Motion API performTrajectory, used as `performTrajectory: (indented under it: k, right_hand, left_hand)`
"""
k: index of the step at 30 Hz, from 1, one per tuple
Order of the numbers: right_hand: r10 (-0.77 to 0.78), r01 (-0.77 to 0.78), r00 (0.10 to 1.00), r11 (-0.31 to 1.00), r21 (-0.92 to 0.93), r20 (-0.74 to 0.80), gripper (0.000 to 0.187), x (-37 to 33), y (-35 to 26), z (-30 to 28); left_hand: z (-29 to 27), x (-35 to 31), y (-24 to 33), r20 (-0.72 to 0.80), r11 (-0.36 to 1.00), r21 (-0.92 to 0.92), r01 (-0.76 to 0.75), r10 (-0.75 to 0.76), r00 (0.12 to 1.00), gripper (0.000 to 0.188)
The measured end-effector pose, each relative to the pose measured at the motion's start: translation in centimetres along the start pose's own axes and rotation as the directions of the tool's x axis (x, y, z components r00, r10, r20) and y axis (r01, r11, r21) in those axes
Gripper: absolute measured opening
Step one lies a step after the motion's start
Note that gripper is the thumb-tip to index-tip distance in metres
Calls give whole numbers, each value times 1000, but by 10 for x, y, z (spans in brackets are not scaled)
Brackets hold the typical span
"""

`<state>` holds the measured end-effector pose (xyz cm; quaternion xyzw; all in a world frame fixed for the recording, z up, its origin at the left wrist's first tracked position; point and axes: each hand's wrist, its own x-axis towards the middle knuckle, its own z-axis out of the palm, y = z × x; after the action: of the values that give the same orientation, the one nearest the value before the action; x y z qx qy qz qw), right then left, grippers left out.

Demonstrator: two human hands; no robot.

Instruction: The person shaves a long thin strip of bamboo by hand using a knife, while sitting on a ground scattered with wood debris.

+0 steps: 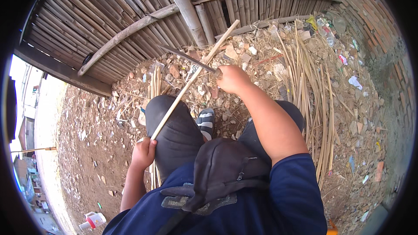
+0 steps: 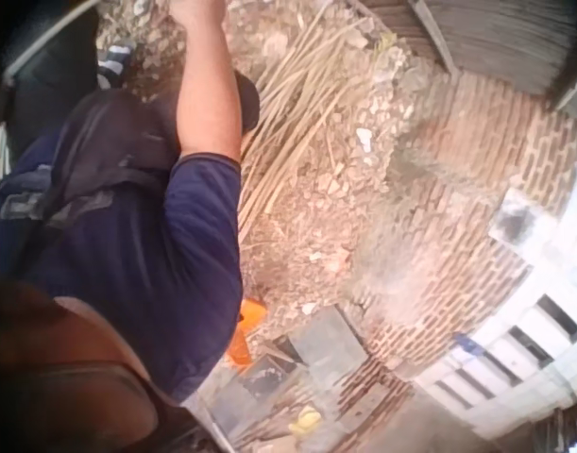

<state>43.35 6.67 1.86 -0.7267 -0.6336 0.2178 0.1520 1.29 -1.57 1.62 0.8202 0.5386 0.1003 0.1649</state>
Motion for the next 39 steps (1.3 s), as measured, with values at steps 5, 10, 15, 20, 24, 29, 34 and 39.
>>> performTrajectory:
  k: [5, 10, 15, 20, 24, 29, 34, 39]
  right_hand:
    - [-255, 299, 952, 897, -327, 171, 22, -27, -38, -12]
    - [125, -135, 987, 986, 94, 98, 29, 29, 49, -2]
    - [-37, 37, 999, 998, 48, -4, 25, 11, 12, 3]
    - [-231, 298, 943, 906, -302, 239, 21, -23, -38, -19]
    - [197, -196, 980, 969, 151, 9, 22, 23, 45, -10]
    - [183, -179, 983, 979, 93, -28, 26, 21, 37, -12]
    - [-153, 168, 982, 975, -147, 109, 19, -12, -25, -13]
    - [53, -64, 921, 998, 16, 386, 22, 2, -9, -24]
  left_hand:
    - [2, 1, 5, -5, 1000, 21, 9, -9, 1000, 36]
    - [2, 12, 4, 20, 999, 47, -1, 0, 1000, 37]
    - [0, 3, -1, -9, 1000, 24, 13, -13, 1000, 39]
    - [9, 4, -5, -37, 999, 33, -34, 35, 999, 36]
    - [12, 3, -3, -28, 997, 76, -9, 11, 1000, 36]
    - [1, 7, -4, -5, 998, 57, -39, 39, 999, 38]
    - [7, 5, -2, -27, 998, 57, -41, 42, 999, 37]
    - [17, 1, -8, -67, 999, 49, -13, 17, 998, 36]
